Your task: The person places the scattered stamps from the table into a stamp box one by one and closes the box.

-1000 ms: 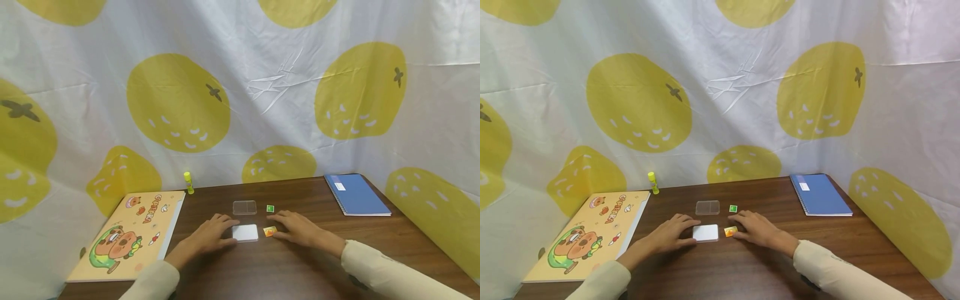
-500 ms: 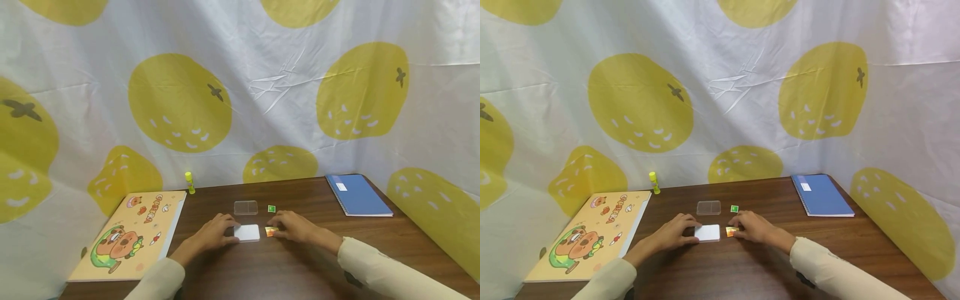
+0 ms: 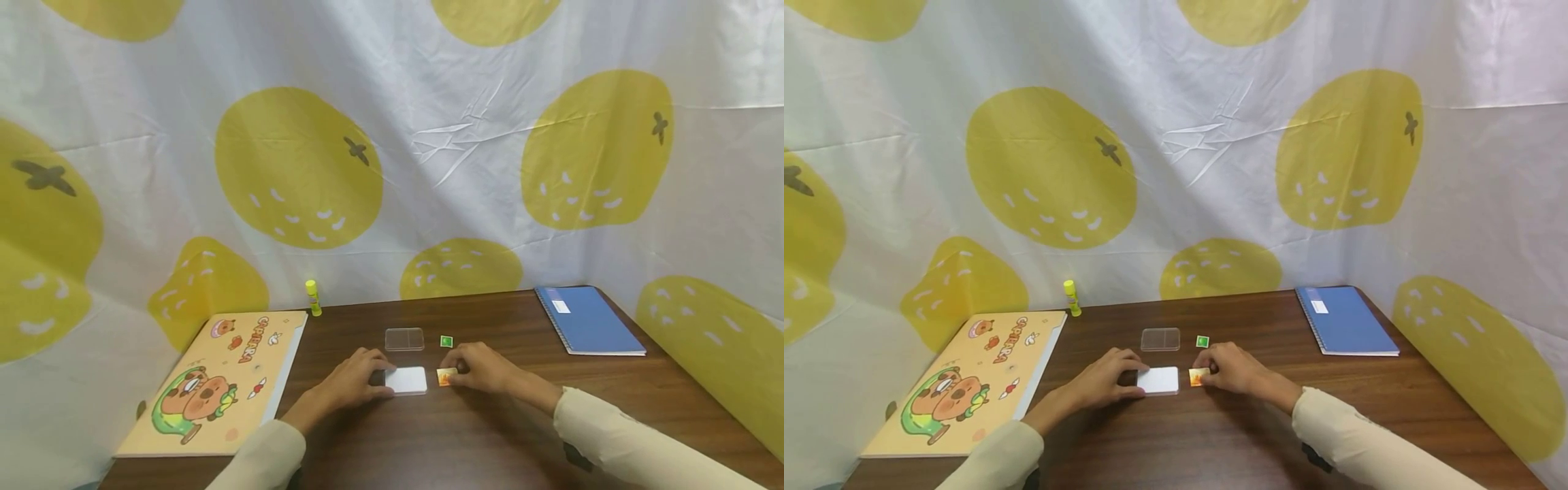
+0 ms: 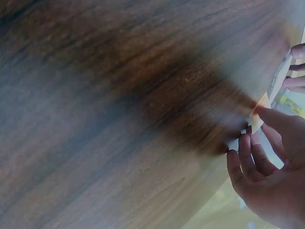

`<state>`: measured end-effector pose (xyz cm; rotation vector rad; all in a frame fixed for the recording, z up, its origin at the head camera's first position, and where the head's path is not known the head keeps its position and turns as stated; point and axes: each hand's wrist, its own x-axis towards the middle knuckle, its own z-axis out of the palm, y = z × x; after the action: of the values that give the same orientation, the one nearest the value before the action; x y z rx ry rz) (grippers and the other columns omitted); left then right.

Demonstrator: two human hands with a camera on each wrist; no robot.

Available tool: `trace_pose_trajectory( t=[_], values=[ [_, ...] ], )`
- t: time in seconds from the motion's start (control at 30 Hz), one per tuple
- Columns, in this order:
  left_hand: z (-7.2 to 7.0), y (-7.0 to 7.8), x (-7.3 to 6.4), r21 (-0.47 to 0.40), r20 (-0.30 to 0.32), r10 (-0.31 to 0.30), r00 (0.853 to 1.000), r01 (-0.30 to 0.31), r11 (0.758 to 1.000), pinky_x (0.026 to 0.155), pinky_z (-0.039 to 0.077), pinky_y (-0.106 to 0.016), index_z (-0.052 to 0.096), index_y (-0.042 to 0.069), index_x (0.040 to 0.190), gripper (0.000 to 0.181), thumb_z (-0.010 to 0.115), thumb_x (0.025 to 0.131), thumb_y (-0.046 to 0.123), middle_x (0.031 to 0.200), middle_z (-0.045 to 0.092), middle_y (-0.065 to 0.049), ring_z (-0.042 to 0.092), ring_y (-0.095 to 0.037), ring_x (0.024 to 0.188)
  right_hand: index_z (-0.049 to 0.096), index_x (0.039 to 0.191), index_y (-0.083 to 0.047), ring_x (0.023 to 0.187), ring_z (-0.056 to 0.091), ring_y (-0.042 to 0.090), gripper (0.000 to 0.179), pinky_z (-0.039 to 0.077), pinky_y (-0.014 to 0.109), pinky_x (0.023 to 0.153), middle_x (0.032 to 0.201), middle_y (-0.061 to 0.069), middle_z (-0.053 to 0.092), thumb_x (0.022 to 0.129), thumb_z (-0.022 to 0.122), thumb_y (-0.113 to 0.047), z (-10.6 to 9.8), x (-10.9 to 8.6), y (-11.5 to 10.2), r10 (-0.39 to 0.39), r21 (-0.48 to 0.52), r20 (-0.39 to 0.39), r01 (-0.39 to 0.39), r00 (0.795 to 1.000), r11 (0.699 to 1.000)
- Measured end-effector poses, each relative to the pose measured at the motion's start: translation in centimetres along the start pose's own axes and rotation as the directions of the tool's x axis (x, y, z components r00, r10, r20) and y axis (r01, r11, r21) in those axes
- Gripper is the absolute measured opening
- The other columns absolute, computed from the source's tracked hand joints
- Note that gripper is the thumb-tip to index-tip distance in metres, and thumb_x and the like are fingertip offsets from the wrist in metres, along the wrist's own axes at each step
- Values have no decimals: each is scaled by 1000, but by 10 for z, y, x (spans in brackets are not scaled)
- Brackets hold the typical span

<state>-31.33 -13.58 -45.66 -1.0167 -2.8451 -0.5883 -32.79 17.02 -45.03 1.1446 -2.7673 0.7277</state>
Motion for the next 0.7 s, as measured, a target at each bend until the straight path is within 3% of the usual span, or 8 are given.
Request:
trace_pose_trajectory(
  t=[0.2,0.7],
  values=[
    [-1,-1,1,-7,2,-21,1000,21,1000,98,52,-48,76,12,123,41,85,88,31,120,69,-1,59,-24,113,78,102,-7,69,51,4,16,47,22,61,80,-5,66,88,75,0,2,2,-2,27,26,-18,-26,999,999],
    [-3,-4,4,-15,10,-31,999,31,999,101,51,-47,78,14,121,42,87,85,35,117,71,-1,63,-25,113,79,104,-4,79,72,12,11,58,22,70,92,6,78,93,75,-4,-7,14,-7,16,190,15,-19,1000,982]
  ],
)
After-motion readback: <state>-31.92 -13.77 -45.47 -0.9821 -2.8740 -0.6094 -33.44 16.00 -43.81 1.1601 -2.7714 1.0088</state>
